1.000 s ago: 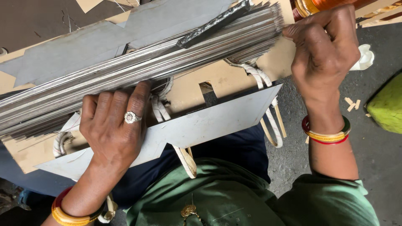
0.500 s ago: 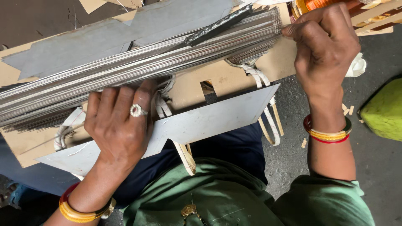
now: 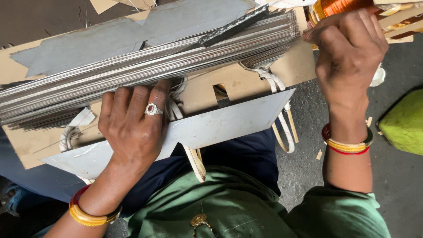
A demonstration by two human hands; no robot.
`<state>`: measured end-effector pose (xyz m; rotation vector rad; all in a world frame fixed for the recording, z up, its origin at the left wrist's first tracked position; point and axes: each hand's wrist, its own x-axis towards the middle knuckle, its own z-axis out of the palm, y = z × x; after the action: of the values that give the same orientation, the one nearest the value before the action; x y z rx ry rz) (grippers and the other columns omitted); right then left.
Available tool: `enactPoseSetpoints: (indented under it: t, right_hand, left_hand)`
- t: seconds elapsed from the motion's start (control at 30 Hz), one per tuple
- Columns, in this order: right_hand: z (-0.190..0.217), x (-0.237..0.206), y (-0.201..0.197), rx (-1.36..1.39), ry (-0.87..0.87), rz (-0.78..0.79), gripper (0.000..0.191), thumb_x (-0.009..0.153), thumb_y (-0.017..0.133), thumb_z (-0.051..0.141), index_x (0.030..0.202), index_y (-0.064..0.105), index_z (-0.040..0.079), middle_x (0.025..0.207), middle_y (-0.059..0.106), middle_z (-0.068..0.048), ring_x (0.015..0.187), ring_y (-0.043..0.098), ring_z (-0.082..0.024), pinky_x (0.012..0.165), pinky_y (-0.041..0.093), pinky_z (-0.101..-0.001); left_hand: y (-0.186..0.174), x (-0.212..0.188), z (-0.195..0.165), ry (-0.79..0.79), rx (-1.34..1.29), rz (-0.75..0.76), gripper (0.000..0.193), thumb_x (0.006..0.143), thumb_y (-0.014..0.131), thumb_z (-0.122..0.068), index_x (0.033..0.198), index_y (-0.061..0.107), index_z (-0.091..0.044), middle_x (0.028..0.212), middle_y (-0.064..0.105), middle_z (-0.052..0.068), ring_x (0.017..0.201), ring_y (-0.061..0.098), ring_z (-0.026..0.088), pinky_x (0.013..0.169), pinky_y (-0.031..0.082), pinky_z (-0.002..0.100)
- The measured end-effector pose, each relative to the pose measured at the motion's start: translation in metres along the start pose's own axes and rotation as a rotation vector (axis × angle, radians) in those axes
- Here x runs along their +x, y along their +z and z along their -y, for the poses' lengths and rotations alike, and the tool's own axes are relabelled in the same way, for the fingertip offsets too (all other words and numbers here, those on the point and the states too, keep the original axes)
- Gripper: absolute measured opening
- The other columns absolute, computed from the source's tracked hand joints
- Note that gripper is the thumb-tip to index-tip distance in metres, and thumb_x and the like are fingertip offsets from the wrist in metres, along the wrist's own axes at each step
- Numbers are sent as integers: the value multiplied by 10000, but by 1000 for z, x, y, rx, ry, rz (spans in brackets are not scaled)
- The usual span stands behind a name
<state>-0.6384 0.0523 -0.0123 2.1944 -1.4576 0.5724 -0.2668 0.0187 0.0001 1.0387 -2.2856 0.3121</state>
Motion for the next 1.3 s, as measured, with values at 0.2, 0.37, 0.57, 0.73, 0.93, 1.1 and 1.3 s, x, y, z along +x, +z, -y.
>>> enactPoseSetpoints:
  t: [0.2, 0.37, 0.57, 0.73, 0.93, 1.1, 1.3]
  right_hand:
    - [-1, 2, -2, -35, -18, 2, 157, 893, 674, -57, 949, 658, 88, 939, 561, -40, 921, 559, -232, 819, 409, -343]
    - [0, 0, -3, -29, -21, -4, 152, 895, 674, -64, 958, 660, 73, 971, 583, -42, 939, 565, -231, 830, 416, -340]
    - [-6, 2, -4, -22, -23, -14, 146, 897, 674, -73, 968, 662, 54, 1009, 610, -45, 961, 572, -230, 843, 424, -336]
    - [-3, 1, -2, 22, 26, -62, 142, 899, 675, -80, 976, 664, 39, 1041, 632, -47, 979, 578, -229, 855, 431, -333]
    - [20, 1, 13, 108, 123, -121, 168, 952, 686, -112, 1040, 711, 29, 1121, 693, -75, 1076, 619, -252, 948, 465, -355]
    - [32, -6, 20, 102, 168, -120, 282, 887, 681, -142, 1104, 748, 25, 1107, 668, -117, 1080, 610, -276, 953, 474, -358]
    - [30, -20, 48, 322, 325, -136, 300, 897, 655, -209, 1112, 760, -29, 1109, 688, -140, 1058, 662, -255, 921, 508, -323]
  left_hand:
    - [-4, -8, -2, 10, -11, 6, 274, 926, 733, -10, 1199, 737, -28, 924, 611, 64, 850, 560, 235, 763, 451, 386]
    - [10, -12, 2, -36, -6, 18, 282, 963, 751, 12, 1231, 757, -77, 945, 619, 43, 865, 551, 231, 761, 426, 386]
    - [20, -18, -1, -60, -79, 13, 280, 915, 741, 14, 1184, 734, -64, 970, 647, 41, 858, 568, 222, 743, 436, 368]
    - [14, -12, -1, -2, -67, 23, 298, 959, 739, -16, 1252, 728, -62, 972, 597, 44, 901, 561, 229, 790, 432, 381]
    - [2, -4, 8, -34, -74, 7, 182, 935, 735, 13, 1111, 707, -26, 930, 600, 75, 847, 560, 245, 742, 424, 384]
    - [1, -17, 24, -112, -185, -6, 154, 969, 693, 27, 1115, 662, -10, 1025, 583, 100, 926, 569, 269, 814, 443, 396]
    - [7, -33, 45, -156, -213, -33, 164, 914, 666, -22, 1074, 631, -22, 1058, 582, 97, 971, 555, 272, 843, 473, 388]
